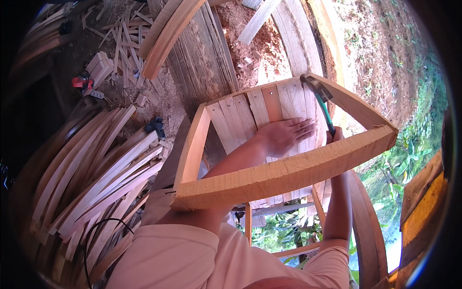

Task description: The person uses a hammer to drive nails into a wooden frame structure, securing the joints. They repeatedly position the frame and strike the nails to fasten the components together in an outdoor setting.

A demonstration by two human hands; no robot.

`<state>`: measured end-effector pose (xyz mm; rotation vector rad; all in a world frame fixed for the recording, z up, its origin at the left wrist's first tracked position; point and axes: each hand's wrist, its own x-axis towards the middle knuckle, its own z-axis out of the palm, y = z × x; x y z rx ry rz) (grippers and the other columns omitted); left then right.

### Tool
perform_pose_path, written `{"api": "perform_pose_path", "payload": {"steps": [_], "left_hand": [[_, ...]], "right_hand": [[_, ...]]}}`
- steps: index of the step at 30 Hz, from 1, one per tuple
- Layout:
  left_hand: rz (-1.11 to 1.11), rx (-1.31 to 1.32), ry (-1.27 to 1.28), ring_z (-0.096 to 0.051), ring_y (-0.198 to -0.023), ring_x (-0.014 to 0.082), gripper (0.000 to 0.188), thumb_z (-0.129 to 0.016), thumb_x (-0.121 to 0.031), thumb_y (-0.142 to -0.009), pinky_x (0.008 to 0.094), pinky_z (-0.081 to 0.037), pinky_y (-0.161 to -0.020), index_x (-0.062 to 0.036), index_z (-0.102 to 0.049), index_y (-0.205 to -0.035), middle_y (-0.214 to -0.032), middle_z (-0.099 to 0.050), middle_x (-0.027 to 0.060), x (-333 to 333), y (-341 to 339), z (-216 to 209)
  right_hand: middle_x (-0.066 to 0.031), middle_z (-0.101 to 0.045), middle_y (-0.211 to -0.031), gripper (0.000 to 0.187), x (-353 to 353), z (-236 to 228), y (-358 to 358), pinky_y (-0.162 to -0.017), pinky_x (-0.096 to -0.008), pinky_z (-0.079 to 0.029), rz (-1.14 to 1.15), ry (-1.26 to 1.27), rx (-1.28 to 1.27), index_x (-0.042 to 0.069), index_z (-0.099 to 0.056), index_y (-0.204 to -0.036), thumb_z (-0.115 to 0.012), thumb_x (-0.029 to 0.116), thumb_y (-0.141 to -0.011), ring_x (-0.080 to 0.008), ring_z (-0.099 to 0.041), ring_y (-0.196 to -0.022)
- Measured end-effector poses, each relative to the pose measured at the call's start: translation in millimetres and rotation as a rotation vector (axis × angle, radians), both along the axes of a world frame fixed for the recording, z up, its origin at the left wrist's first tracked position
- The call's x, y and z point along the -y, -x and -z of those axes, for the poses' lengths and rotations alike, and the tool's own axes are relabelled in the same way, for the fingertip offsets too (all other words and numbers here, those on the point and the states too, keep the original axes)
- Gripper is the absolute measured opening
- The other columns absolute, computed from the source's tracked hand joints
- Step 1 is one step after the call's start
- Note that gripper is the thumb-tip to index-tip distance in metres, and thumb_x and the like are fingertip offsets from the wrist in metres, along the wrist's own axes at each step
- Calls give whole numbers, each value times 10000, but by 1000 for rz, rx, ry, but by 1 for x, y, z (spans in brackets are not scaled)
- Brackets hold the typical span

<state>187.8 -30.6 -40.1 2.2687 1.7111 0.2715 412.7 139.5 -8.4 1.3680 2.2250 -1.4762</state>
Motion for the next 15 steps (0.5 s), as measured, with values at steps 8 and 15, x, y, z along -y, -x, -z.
{"api": "perform_pose_path", "payload": {"steps": [8, 15], "left_hand": [[-10, 61, 13, -167, -1622, 184, 659, -333, -284, -1061, 368, -81, -1343, -67, -219, -1673, -1763, -188, 60, 6, -7, -13], [-32, 253, 34, -159, -1625, 195, 622, -286, -234, -1071, 366, -94, -1342, -61, -234, -1666, -1762, -189, 63, 8, -27, 24]], "right_hand": [[-52, -450, -674, 133, 16, -30, 28, -562, -385, -375, -164, -474, -62, 76, -529, -991, -622, 154, -1046, -161, -460, -624], [-63, -488, -777, 141, 18, -10, 4, -632, -399, -396, -127, -407, -110, 78, -546, -1039, -645, 179, -1026, -188, -488, -718]]}}
